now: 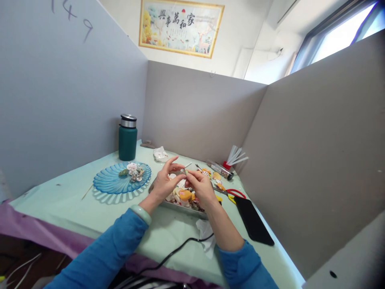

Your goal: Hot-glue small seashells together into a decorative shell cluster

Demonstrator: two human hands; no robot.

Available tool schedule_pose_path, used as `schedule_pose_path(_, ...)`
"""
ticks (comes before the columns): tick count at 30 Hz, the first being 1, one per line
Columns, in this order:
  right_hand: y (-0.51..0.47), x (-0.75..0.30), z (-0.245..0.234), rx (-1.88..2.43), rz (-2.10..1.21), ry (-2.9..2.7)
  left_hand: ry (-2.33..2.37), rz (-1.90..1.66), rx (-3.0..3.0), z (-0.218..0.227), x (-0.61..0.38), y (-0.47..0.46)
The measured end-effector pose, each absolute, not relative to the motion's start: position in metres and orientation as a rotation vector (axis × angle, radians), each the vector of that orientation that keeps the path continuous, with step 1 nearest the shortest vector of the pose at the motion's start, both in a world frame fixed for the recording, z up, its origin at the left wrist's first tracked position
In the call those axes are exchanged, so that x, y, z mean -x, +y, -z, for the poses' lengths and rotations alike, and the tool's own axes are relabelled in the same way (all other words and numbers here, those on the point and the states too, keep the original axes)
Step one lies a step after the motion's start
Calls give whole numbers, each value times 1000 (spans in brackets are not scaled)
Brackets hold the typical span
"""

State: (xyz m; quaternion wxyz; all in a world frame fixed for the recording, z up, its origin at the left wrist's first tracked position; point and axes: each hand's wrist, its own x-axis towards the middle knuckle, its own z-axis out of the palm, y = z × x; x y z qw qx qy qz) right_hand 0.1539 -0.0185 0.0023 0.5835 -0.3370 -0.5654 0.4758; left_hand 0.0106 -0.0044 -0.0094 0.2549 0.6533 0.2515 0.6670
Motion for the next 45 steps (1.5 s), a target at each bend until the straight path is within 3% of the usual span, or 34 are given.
schedule_pose_path(45, -18, -152, -1, 714, -1114, -1325, 704, -1797, -1828, 11, -9, -3)
